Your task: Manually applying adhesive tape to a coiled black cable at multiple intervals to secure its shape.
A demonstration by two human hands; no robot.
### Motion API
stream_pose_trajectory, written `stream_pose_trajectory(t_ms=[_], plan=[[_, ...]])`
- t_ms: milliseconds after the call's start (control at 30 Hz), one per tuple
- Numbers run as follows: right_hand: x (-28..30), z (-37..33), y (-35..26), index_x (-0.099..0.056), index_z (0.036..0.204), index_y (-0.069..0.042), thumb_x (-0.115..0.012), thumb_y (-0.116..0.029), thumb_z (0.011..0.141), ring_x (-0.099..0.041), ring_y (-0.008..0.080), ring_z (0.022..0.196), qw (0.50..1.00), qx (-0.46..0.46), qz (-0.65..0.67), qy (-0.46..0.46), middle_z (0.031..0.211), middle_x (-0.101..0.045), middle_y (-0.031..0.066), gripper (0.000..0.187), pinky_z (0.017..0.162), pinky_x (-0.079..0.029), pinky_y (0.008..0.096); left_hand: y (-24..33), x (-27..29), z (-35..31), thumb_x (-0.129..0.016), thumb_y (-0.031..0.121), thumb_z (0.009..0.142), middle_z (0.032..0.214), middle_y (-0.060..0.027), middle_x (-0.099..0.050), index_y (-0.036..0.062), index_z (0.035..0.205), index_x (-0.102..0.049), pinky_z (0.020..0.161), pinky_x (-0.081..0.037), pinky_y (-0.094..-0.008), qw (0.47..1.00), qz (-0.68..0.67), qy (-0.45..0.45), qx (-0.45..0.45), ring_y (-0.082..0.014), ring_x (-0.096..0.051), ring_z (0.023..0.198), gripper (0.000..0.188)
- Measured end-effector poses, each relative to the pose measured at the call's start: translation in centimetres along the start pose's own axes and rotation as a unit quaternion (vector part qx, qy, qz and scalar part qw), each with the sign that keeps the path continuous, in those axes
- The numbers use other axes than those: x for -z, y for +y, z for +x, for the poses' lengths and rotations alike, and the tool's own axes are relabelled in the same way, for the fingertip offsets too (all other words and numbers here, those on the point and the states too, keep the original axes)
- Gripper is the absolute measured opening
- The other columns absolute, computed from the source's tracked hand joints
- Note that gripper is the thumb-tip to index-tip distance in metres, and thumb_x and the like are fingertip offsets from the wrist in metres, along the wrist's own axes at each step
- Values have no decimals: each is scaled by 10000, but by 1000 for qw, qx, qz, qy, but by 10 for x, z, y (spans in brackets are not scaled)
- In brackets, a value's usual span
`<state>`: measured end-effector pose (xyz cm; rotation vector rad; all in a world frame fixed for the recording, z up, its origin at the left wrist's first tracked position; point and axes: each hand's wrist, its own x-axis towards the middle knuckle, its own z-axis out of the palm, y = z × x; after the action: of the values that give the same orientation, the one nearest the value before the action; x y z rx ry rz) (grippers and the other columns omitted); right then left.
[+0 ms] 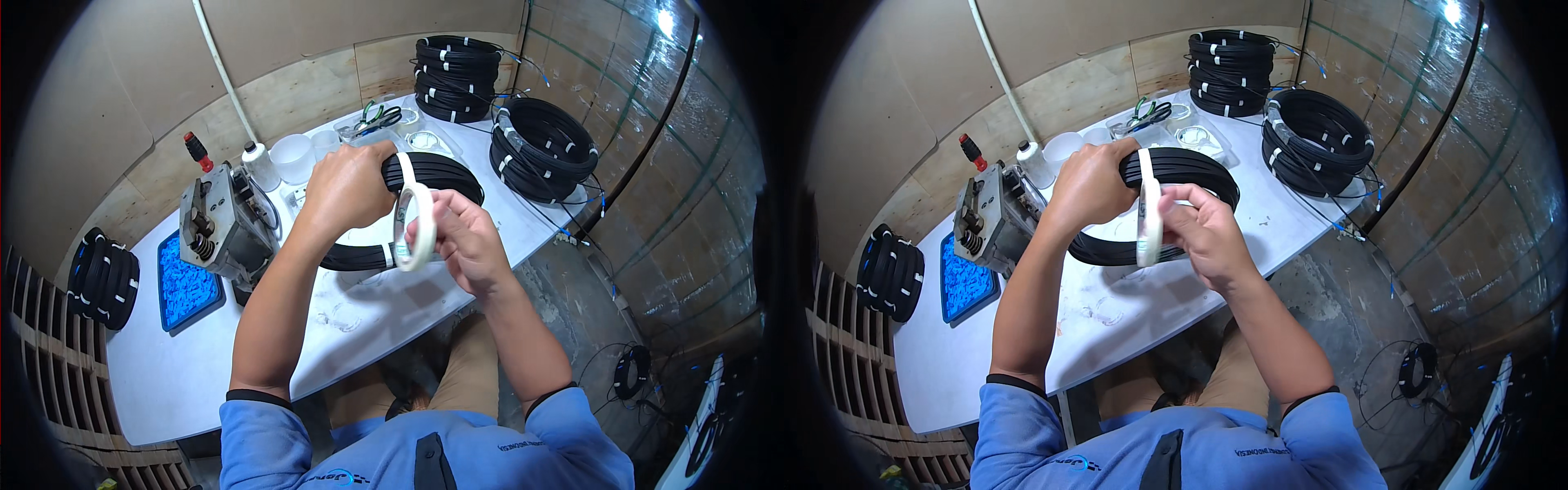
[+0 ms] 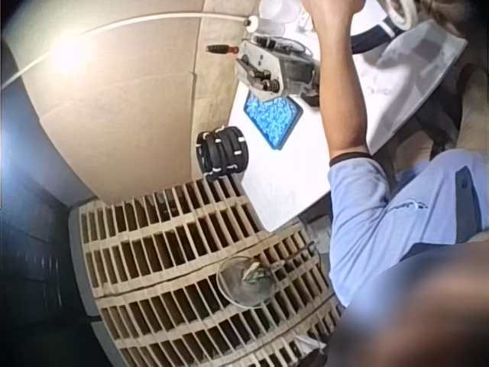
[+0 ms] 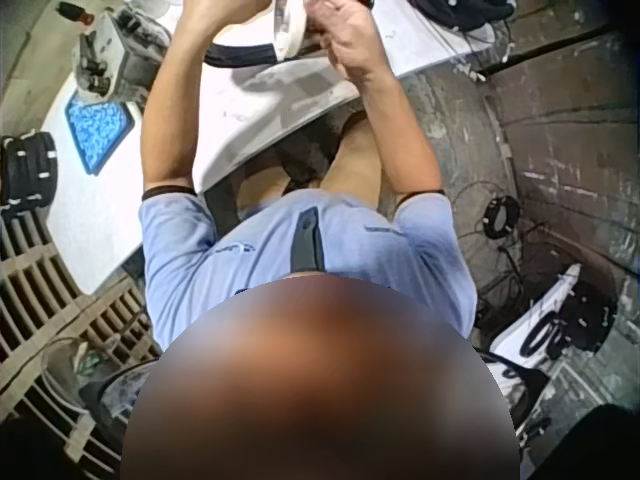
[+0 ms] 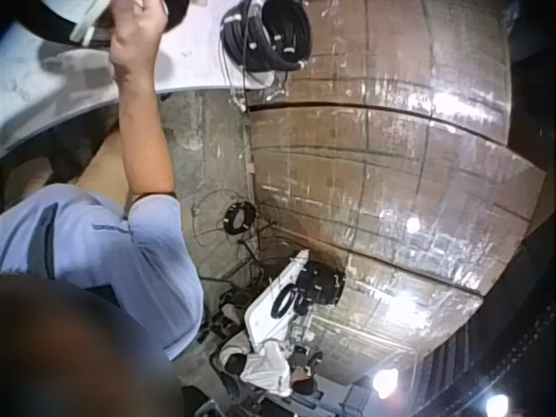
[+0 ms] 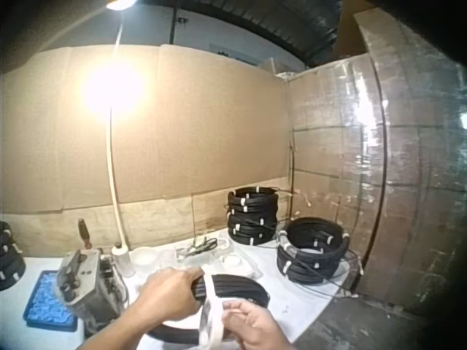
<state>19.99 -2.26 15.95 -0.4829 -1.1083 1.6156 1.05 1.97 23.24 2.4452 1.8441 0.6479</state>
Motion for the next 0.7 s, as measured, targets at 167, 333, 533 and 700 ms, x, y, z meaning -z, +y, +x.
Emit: stream_pose_trajectory(t_ms=[167,333,533,700], plan=[[-6,-2,3,-562,1180,5,-767,-170,955,-687,108,694,997,2,-69,17,900,-732,107,351,659,-566,273,-4,5,2,-777,172,703,907,-217,-748,105,1094,-728,808,-575,-497,1000,2,-17,10,-419,-723,897,400],[-7,3,10,-606,1163,2,-720,-200,991,-693,123,744,992,-4,-110,55,915,-734,93,289,676,-576,286,-3,-3,5,-748,172,685,845,-195,-737,99,1075,-735,751,-557,-475,1000,5,11,3,-405,-711,824,397],[-8,9,4,-684,978,-24,-723,-229,989,-707,155,720,997,-59,-21,42,863,-729,102,209,672,-605,307,-3,0,8,-728,152,706,907,-221,-746,88,1072,-729,818,-574,-490,1000,12,-2,10,-414,-723,905,371],[-4,1,10,-677,973,6,-742,-201,974,-690,137,673,991,-115,-35,64,834,-714,84,217,625,-585,286,-10,-8,10,-739,195,708,817,-191,-732,90,1023,-737,737,-555,-477,999,-9,22,-22,-405,-712,816,332]])
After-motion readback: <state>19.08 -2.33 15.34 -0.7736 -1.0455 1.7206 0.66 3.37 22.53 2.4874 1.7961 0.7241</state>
